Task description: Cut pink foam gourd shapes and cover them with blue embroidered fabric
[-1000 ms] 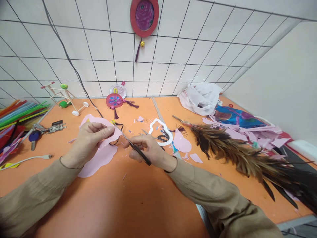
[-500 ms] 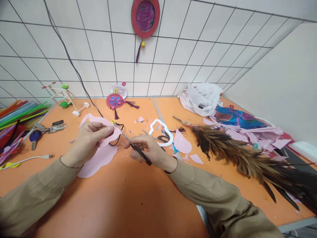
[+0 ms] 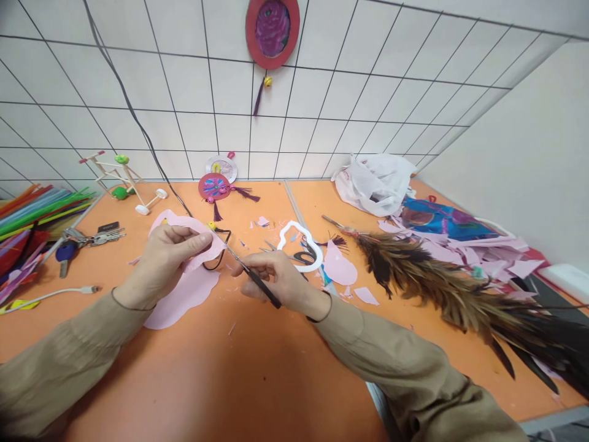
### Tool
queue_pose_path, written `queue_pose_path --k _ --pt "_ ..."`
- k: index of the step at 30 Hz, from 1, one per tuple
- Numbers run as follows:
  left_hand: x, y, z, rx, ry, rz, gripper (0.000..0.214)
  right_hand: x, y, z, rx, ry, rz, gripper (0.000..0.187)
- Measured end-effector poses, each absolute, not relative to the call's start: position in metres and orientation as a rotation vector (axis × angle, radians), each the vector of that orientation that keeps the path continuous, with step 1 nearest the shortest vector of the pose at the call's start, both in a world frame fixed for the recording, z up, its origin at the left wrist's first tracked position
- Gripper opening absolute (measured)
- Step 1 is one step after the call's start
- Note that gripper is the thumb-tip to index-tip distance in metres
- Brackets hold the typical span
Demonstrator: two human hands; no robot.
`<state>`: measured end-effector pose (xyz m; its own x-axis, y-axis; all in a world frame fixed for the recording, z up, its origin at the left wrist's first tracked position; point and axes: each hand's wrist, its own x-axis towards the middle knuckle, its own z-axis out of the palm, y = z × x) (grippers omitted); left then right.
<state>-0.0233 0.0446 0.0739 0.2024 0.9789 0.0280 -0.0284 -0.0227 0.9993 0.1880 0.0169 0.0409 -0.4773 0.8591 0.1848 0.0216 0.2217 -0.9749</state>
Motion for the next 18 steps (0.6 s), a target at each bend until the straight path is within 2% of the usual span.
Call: queue_pose_path --k 18 --pt "-0.0217 0.0427 0.0777 1.350 1.017 1.099 0.042 0.1878 0.0155 0.0423 -0.876 -1.740 1.346 0.039"
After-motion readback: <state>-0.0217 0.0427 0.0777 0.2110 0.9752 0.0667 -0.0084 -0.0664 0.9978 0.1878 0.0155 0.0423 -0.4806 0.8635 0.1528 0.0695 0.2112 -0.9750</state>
